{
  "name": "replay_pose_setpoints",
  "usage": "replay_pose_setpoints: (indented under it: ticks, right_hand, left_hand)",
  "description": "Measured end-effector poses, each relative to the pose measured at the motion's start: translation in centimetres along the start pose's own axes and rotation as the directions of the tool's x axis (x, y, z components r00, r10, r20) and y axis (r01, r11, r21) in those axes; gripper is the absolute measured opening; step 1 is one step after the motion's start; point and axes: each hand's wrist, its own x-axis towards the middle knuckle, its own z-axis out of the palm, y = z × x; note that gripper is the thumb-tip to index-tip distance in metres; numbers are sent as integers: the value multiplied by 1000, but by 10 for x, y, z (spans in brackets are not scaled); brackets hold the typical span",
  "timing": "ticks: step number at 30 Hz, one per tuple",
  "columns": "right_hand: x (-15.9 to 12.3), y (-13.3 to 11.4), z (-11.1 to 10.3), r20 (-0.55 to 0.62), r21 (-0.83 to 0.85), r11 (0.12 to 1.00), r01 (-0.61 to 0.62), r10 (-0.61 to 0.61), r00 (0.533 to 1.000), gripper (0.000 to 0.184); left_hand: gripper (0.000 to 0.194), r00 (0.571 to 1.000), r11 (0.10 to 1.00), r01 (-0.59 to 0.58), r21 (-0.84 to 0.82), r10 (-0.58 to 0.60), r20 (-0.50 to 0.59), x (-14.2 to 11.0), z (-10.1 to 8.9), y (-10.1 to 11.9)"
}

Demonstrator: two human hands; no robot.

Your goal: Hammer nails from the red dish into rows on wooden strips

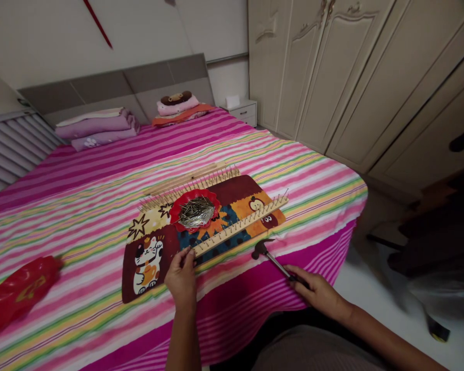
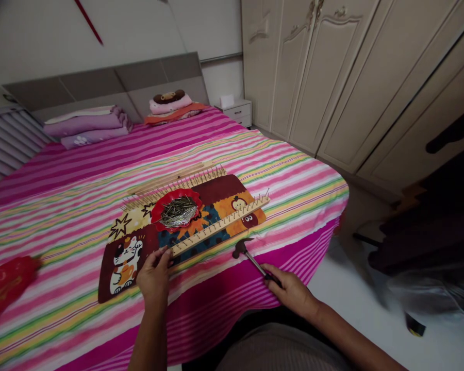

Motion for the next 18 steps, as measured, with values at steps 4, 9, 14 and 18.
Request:
replay_pose_setpoints:
  ticks: [4, 9, 14, 18]
  right_hand:
    - [-2, -11, -2, 11, 34, 999, -3, 3, 1000, 47]
    - [-3, -53, -10, 29, 83, 990, 112, -115, 993, 43]
    - [16, -109, -12, 87, 49, 954, 295, -298, 951, 43]
    - [37, -143, -2, 79, 29, 901, 432, -433, 898, 43]
  left_hand:
    - [25, 992, 976, -111, 188, 121, -43, -1, 0, -1]
    - [23, 947, 902, -305, 305, 322, -5, -5, 2, -3]
    - [23, 922, 875, -369, 312, 387, 6, -5, 3, -9]
    - [21, 900, 853, -416, 315, 435, 8, -6, 5, -12]
